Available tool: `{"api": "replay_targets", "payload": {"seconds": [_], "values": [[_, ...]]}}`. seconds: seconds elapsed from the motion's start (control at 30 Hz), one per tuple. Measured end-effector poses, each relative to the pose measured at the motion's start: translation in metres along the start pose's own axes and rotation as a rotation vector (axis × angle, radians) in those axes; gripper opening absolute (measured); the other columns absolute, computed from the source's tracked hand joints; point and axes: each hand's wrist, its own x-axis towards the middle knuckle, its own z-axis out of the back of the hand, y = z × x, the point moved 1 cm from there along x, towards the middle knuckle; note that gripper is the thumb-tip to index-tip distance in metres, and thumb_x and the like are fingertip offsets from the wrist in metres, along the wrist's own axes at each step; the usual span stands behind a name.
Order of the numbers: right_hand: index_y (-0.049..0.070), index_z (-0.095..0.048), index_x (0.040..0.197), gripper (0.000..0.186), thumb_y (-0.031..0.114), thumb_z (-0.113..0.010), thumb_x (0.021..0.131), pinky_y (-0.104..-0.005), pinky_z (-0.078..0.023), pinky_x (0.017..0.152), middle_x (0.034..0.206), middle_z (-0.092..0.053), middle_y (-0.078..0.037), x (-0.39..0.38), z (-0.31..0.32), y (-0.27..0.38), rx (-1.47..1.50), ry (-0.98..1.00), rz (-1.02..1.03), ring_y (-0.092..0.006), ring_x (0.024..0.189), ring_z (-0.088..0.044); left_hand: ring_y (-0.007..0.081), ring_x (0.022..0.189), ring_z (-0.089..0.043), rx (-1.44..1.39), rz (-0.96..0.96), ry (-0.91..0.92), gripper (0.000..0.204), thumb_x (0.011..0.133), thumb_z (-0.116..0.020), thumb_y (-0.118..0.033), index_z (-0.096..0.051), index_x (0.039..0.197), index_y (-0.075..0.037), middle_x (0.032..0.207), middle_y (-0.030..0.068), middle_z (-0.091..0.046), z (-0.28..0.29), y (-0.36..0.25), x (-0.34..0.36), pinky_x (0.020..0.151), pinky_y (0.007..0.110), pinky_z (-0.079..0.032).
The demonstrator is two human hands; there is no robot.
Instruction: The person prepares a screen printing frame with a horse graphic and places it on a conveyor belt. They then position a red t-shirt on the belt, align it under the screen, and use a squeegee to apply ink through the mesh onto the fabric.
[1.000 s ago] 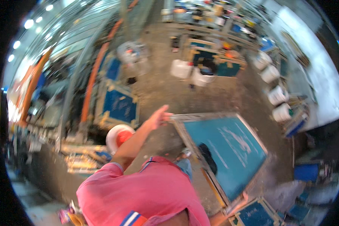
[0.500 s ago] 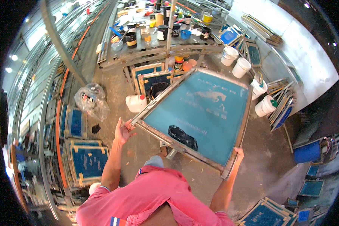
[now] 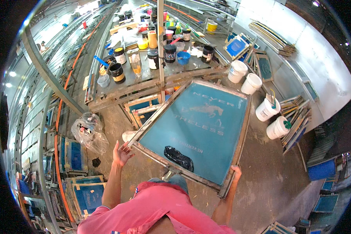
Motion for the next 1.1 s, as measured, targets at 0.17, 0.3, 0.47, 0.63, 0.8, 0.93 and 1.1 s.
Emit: {"api": "replay_targets", "payload": {"seconds": [0.17,0.3,0.47,0.63,0.8,0.93,1.1], "values": [[-0.004,-0.064,0.095,0.034,0.017,-0.063,0.068,-0.0375,-0.055,0.061,0.077,-0.066,-0.013,0.037,0.007,-0.007,-0.06,-0.063,0.076,-0.0279,0.064,-0.065,0.0241,0.105,-0.049,0.014,-0.015,-0.048,0.065,0.088,-0.053,-0.063,-0.056,0.126,-0.01,0.107,0.0058,-0.05,-0.008,0.008,0.01,0.099,0.063,-0.032],[-0.003,-0.065,0.095,0.032,0.018,-0.065,0.071,-0.038,-0.055,0.061,0.081,-0.066,-0.013,0.058,0.009,-0.017,-0.179,-0.069,-0.006,-0.0284,0.067,-0.065,0.0274,0.116,-0.044,0.059,0.016,-0.114,0.07,0.087,-0.052,-0.064,-0.047,0.134,-0.012,0.121,0.0083,-0.048,-0.007,0.018,0.019,0.104,0.07,-0.019],[-0.006,-0.054,0.122,0.059,0.03,-0.072,0.08,-0.0453,-0.05,0.085,0.111,-0.063,-0.019,0.079,0.004,-0.05,-0.433,-0.326,-0.228,-0.0307,0.098,-0.063,0.0339,0.139,-0.021,0.235,0.057,-0.242,0.083,0.087,-0.051,-0.064,-0.031,0.147,-0.011,0.15,0.0129,-0.027,-0.002,0.035,0.035,0.106,0.073,-0.009],[-0.009,-0.036,0.139,0.075,0.028,-0.071,0.085,-0.0482,-0.044,0.096,0.135,-0.049,-0.024,0.098,0.014,-0.085,-0.447,-0.361,-0.379,-0.0357,0.116,-0.055,0.0337,0.135,-0.037,0.779,0.069,-0.472,0.072,0.088,-0.056,-0.055,-0.047,0.139,-0.006,0.142,0.018,-0.045,0.013,0.044,0.017,0.107,0.056,-0.027],[-0.008,-0.047,0.129,0.052,0.024,-0.064,0.092,-0.0397,-0.051,0.083,0.121,-0.056,-0.019,0.138,0.071,-0.162,-0.54,-0.41,-0.45,-0.0291,0.099,-0.06,0.028,0.106,-0.062,1.387,0.078,-0.458,0.048,0.089,-0.061,-0.039,-0.064,0.119,-0.002,0.109,0.0225,-0.066,0.083,0.053,-0.064,0.089,0.036,-0.046],[-0.009,-0.052,0.121,0.044,0.024,-0.062,0.094,-0.0399,-0.053,0.077,0.112,-0.059,-0.019,0.169,0.114,-0.225,-0.668,-0.526,-0.362,-0.0282,0.091,-0.062,0.0211,0.079,-0.056,1.177,0.299,-0.741,0.038,0.081,-0.067,-0.028,-0.058,0.104,0.001,0.089,0.0064,-0.06,0.179,0.079,-0.148,0.067,0.039,-0.047],[-0.01,-0.054,0.12,0.04,0.02,-0.059,0.093,-0.0419,-0.053,0.078,0.113,-0.061,-0.02,0.179,0.116,-0.238,-0.846,-0.63,-0.471,-0.029,0.092,-0.062,0.0222,0.07,-0.058,1.243,0.329,-0.738,0.055,0.084,-0.066,-0.046,-0.067,0.1,0.007,0.08,0.0101,-0.064,0.239,0.099,-0.218,0.063,0.038,-0.046]]}}
